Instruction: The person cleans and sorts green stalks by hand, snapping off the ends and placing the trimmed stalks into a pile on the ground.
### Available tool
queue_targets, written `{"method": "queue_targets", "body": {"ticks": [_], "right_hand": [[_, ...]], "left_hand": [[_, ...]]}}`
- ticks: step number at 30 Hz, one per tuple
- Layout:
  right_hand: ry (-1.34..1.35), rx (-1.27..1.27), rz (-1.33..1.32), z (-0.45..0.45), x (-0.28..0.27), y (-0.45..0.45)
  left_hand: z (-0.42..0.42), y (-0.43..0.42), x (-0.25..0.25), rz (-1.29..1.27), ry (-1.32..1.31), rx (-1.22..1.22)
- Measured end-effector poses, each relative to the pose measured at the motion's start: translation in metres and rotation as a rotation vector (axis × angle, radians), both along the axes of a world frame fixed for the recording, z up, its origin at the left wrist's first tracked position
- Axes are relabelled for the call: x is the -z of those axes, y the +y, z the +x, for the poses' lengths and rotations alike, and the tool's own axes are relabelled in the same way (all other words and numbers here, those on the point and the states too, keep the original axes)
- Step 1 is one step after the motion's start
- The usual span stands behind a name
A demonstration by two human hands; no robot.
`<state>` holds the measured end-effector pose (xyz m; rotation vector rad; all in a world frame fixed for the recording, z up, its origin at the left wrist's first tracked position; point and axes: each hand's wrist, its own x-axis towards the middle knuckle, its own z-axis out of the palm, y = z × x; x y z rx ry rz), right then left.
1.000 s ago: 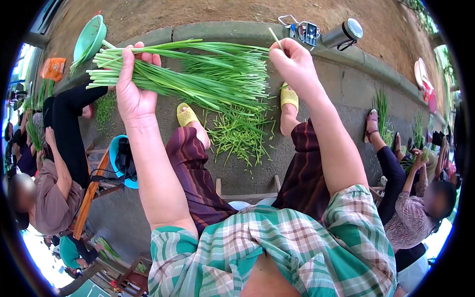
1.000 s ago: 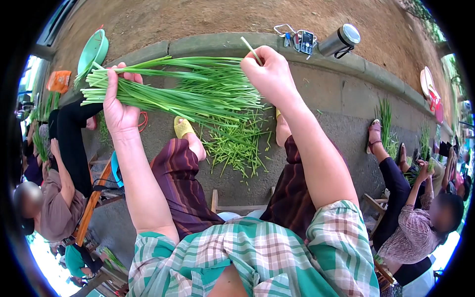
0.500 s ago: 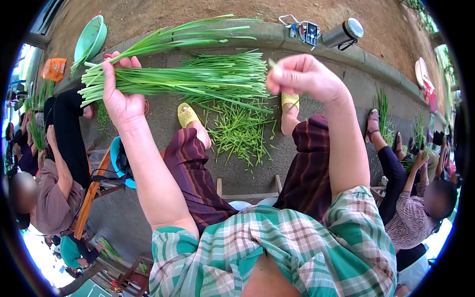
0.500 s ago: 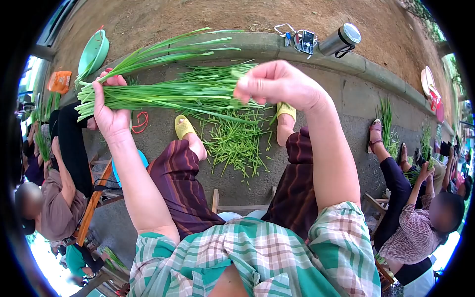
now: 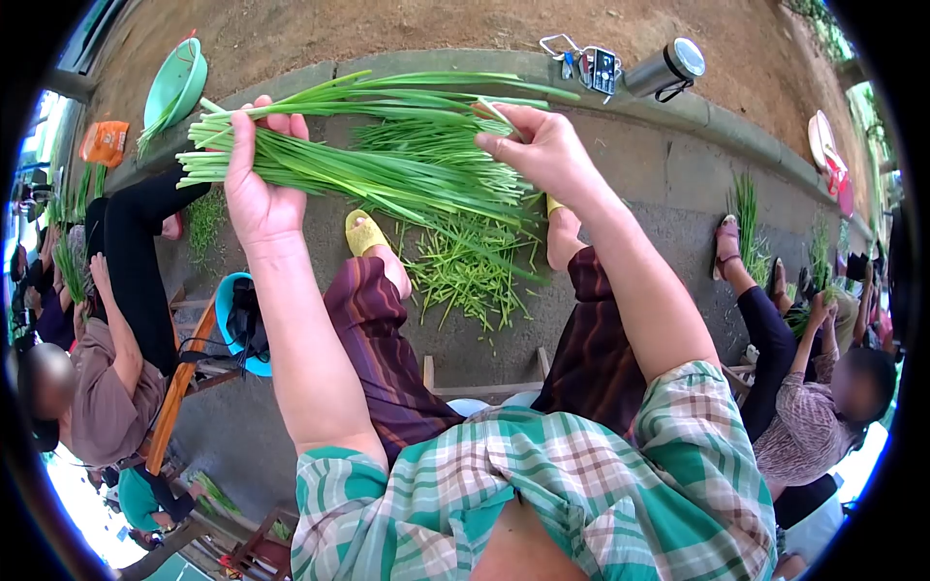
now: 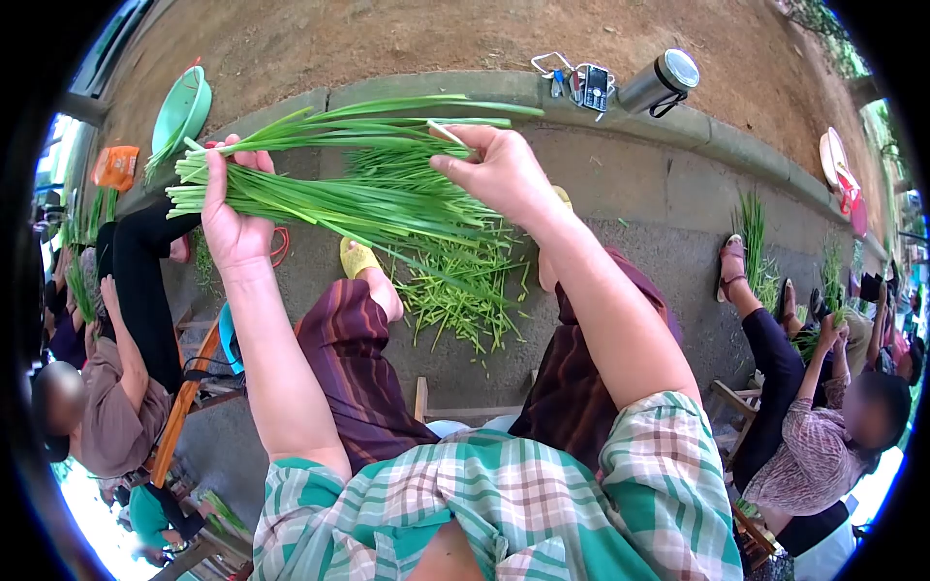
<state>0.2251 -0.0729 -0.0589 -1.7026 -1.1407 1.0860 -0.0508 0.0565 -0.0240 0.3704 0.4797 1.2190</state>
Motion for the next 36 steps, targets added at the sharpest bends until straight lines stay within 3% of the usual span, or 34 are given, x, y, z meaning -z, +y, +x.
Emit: {"method": "queue_targets", "body": {"ticks": [3,6,12,16,29,36], "right_hand": [[-0.013,-0.014,-0.030,-0.004,-0.003,0.001],[0.128,-0.079,-0.039,-0.001,-0.007,0.004],[0.476,-0.185,-0.314,0.012,-0.026,-0.002],[0.560,-0.260,-0.371,0.011,-0.025,-0.002],[0.587,-0.289,-0.439,0.015,-0.016,-0.007],[0.434,-0.399,-0.459,0.018,-0.019,-0.008]], "left_hand": [[0.004,-0.002,0.002,0.006,0.047,-0.010],[0.003,-0.001,0.000,-0.004,0.105,-0.082],[-0.006,0.003,0.000,-0.016,0.232,-0.187],[-0.007,0.006,0.000,0.025,0.326,-0.217],[-0.012,0.011,0.002,0.037,0.373,-0.266],[-0.023,0.014,0.001,-0.020,0.300,-0.314]]}}
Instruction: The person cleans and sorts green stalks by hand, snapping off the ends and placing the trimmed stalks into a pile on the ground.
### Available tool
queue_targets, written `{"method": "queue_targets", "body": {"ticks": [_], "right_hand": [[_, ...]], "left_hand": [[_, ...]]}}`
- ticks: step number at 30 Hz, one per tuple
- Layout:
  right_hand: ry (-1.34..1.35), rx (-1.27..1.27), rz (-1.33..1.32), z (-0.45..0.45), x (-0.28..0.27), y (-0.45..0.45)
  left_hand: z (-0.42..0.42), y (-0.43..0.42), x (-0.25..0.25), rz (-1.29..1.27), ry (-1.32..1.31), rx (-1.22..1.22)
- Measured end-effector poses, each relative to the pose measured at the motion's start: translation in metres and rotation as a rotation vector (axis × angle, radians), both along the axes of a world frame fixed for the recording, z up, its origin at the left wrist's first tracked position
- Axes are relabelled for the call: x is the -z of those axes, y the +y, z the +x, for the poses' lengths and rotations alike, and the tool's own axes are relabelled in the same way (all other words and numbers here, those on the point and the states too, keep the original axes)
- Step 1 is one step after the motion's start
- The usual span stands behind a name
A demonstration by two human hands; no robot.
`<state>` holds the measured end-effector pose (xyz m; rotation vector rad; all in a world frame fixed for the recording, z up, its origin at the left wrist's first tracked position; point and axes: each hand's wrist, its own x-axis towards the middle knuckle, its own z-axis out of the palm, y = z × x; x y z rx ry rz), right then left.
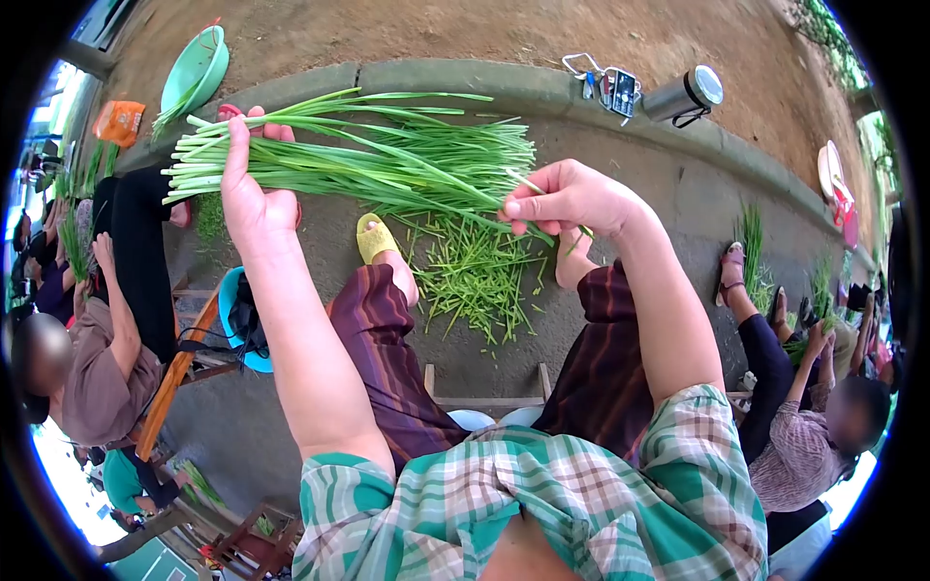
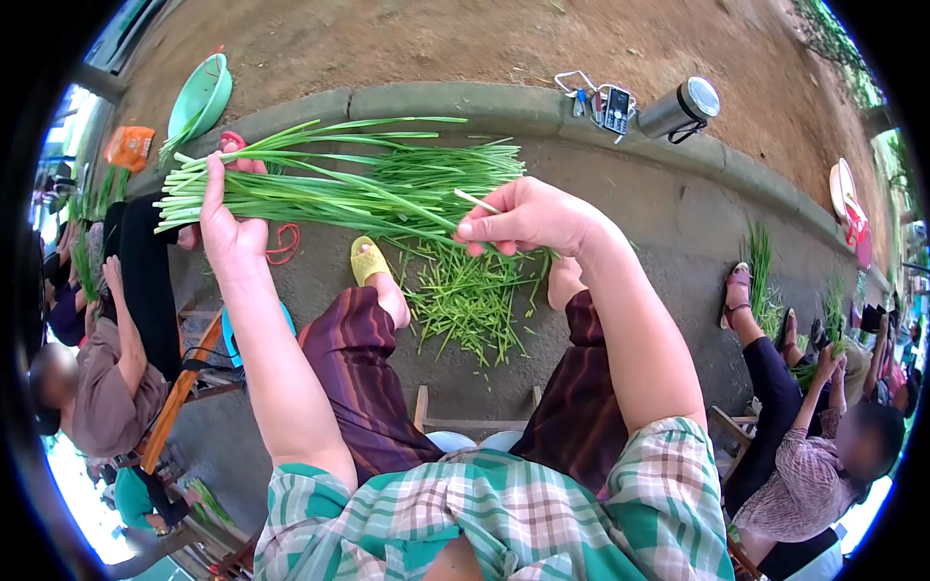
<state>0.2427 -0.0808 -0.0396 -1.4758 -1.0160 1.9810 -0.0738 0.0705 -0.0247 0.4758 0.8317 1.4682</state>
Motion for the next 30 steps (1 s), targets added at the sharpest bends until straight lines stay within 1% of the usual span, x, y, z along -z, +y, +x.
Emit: {"method": "queue_targets", "body": {"ticks": [2,4,7,13,18,21,22,23,24,26,30], "right_hand": [[-0.079,-0.037,0.008,0.001,0.000,-0.001],[-0.091,-0.045,0.015,0.001,0.000,-0.001],[-0.154,-0.107,0.065,-0.001,-0.002,0.000],[-0.236,-0.083,0.056,0.003,-0.004,-0.001],[-0.217,-0.030,0.046,0.014,0.000,-0.001],[-0.122,0.064,0.013,0.017,-0.004,-0.003],[-0.132,0.069,0.009,0.018,-0.004,-0.003],[-0.055,0.097,-0.008,0.020,-0.004,-0.003],[0.022,0.127,-0.025,0.021,-0.003,-0.004],[0.047,0.130,-0.015,0.020,-0.004,-0.003],[0.073,0.125,-0.026,0.019,0.004,-0.003]], "left_hand": [[-0.003,0.000,0.000,0.021,-0.070,0.030],[0.000,-0.005,-0.005,0.018,-0.030,-0.001],[-0.003,-0.004,-0.002,0.077,-0.120,0.070],[-0.010,-0.002,-0.001,0.094,-0.223,0.103],[-0.012,-0.001,-0.001,0.076,-0.203,0.062],[-0.011,0.001,-0.001,0.054,-0.186,0.048],[-0.011,0.001,-0.001,0.051,-0.171,0.041],[-0.011,0.001,-0.001,0.048,-0.144,0.019],[-0.015,0.003,0.000,0.059,-0.198,0.082],[-0.021,0.007,0.007,0.022,-0.181,0.038],[-0.012,0.002,-0.002,0.009,-0.132,0.000]]}}
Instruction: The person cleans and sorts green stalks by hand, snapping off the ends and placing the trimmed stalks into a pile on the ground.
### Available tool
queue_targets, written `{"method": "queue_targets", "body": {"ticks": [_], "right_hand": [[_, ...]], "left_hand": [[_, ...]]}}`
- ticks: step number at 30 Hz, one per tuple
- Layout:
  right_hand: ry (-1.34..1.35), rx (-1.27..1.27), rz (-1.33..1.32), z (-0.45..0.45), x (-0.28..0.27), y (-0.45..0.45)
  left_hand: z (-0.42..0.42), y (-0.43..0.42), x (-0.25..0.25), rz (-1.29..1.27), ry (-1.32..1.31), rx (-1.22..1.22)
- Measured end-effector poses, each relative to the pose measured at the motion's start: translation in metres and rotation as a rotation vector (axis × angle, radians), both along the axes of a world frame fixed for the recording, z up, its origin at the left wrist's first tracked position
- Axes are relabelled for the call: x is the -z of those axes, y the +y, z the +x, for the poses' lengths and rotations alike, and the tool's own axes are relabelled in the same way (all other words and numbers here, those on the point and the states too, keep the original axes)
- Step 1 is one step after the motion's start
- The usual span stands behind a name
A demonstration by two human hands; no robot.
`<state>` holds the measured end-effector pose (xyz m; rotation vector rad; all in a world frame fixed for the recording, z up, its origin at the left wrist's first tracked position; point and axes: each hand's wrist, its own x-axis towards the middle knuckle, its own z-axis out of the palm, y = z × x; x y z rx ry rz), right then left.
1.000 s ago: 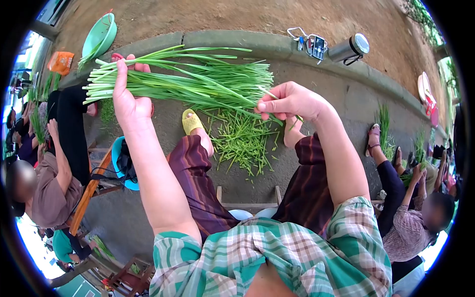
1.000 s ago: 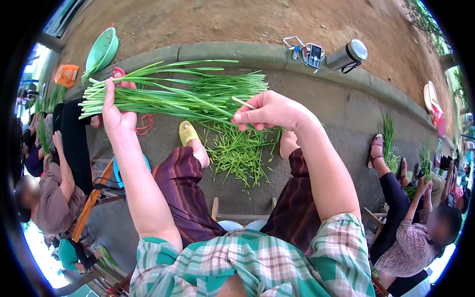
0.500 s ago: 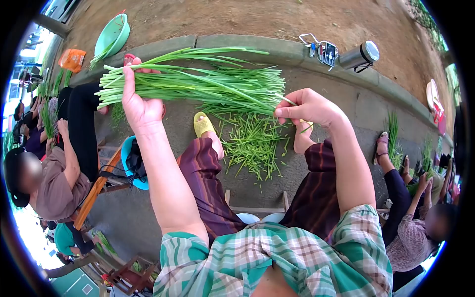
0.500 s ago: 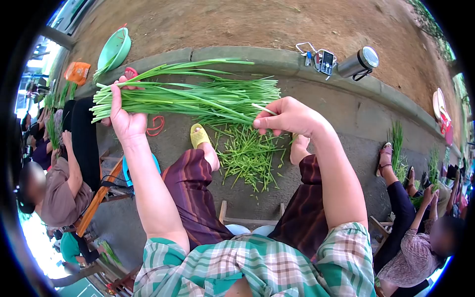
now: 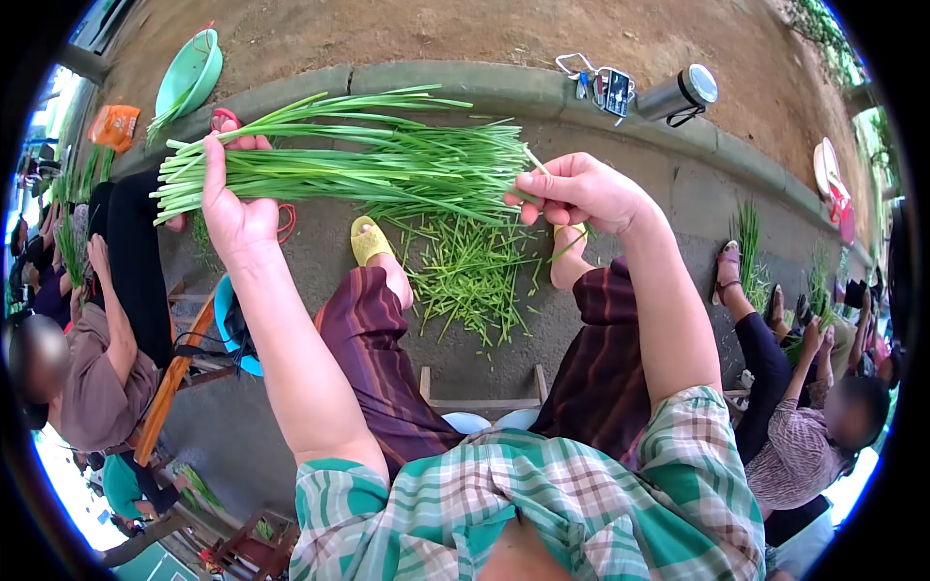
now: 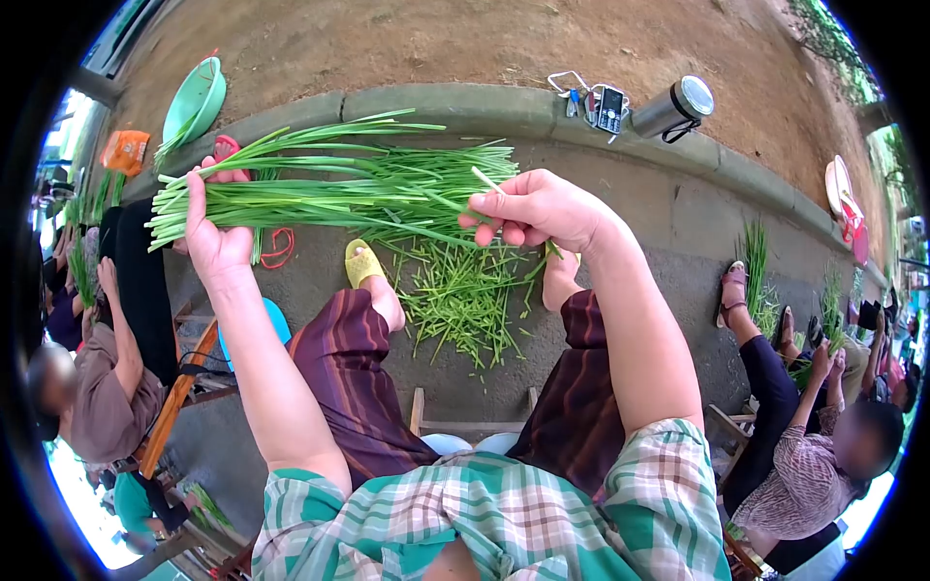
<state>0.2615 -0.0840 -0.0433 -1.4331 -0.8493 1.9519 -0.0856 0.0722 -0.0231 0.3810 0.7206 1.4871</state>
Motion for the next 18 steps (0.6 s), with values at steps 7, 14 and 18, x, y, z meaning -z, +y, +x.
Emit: {"method": "queue_targets", "body": {"ticks": [7,14,18], "right_hand": [[-0.146,0.002,0.019,-0.002,-0.005,0.001],[-0.656,0.174,0.185,-0.005,0.019,0.003],[-0.620,0.368,0.300,-0.005,0.019,0.010]], "left_hand": [[0.001,-0.002,-0.001,0.018,0.017,0.030],[0.007,-0.006,-0.002,0.051,0.001,0.069],[0.013,-0.009,-0.004,0.031,0.008,0.100]]}}
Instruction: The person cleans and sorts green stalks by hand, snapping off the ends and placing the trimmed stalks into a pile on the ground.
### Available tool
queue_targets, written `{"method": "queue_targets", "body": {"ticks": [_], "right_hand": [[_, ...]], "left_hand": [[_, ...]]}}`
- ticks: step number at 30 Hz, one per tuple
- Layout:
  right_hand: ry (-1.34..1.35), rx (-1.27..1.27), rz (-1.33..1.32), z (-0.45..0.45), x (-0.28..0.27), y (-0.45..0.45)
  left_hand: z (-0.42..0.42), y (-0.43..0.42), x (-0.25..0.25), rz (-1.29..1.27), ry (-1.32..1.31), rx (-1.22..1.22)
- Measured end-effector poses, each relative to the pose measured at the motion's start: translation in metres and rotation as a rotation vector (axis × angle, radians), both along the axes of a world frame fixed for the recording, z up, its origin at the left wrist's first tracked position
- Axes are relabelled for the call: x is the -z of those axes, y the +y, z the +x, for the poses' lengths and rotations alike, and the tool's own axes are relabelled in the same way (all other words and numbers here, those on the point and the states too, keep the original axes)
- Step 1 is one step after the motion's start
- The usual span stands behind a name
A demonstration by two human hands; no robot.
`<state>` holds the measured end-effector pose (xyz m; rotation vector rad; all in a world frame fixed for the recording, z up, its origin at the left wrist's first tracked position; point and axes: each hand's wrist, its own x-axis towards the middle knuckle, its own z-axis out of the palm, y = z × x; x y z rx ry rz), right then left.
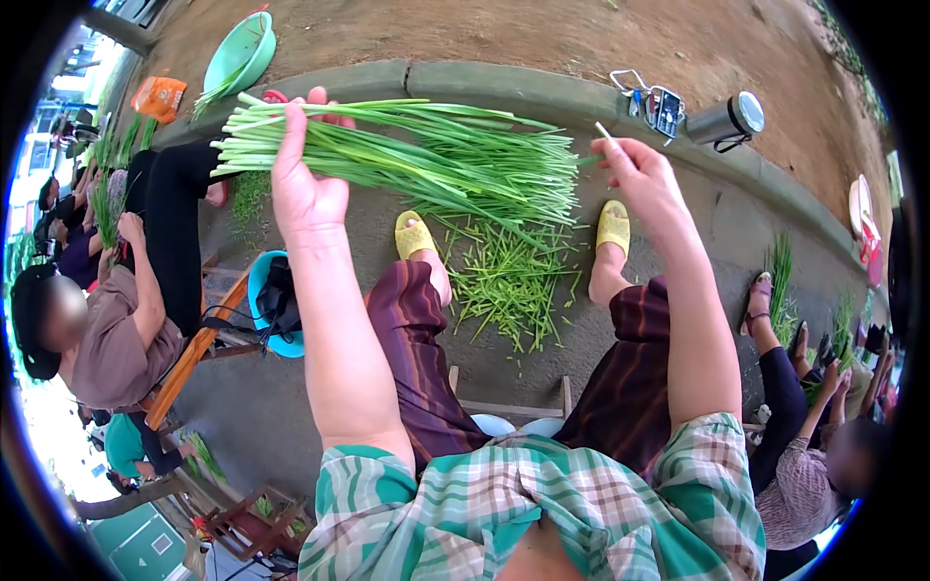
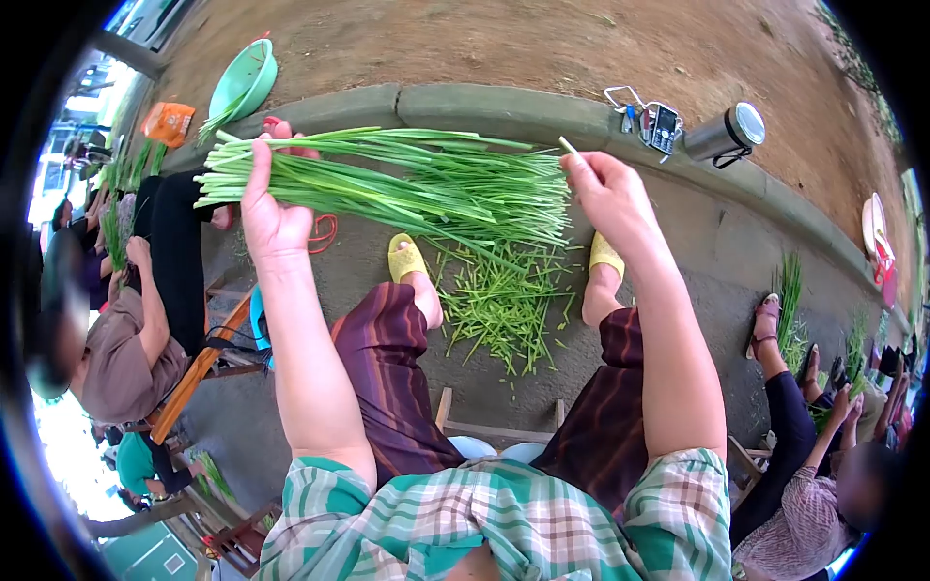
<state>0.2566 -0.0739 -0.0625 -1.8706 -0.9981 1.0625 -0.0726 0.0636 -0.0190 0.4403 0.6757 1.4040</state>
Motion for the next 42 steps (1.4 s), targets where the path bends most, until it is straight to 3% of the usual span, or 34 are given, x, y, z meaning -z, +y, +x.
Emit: {"method": "queue_targets", "body": {"ticks": [6,10,12,15,19,22,28,34,42], "right_hand": [[0.089,0.058,0.059,-0.002,-0.023,0.007],[0.599,0.114,0.145,0.004,-0.025,0.008],[0.666,0.082,0.172,0.002,-0.024,0.010],[0.746,0.054,0.162,-0.003,-0.022,0.012],[0.771,0.046,0.159,-0.006,-0.020,0.016],[0.697,0.058,0.188,-0.007,-0.021,0.017],[0.566,0.034,0.251,-0.030,-0.026,0.019],[0.697,0.034,0.314,-0.067,-0.020,0.020],[0.823,-0.057,0.179,-0.064,-0.021,0.022]], "left_hand": [[0.018,-0.007,-0.008,0.003,0.072,0.092],[0.026,-0.009,-0.003,-0.065,0.085,0.180],[0.041,-0.014,0.004,-0.066,0.084,0.218],[0.067,-0.027,0.008,0.019,0.319,0.335],[0.092,-0.048,0.002,0.046,0.661,0.333],[0.096,-0.053,0.001,0.122,0.767,0.316],[0.115,-0.071,0.001,0.136,0.785,0.453],[0.127,-0.080,0.009,0.180,0.759,0.473],[0.119,-0.067,0.012,0.125,0.679,0.436]]}}
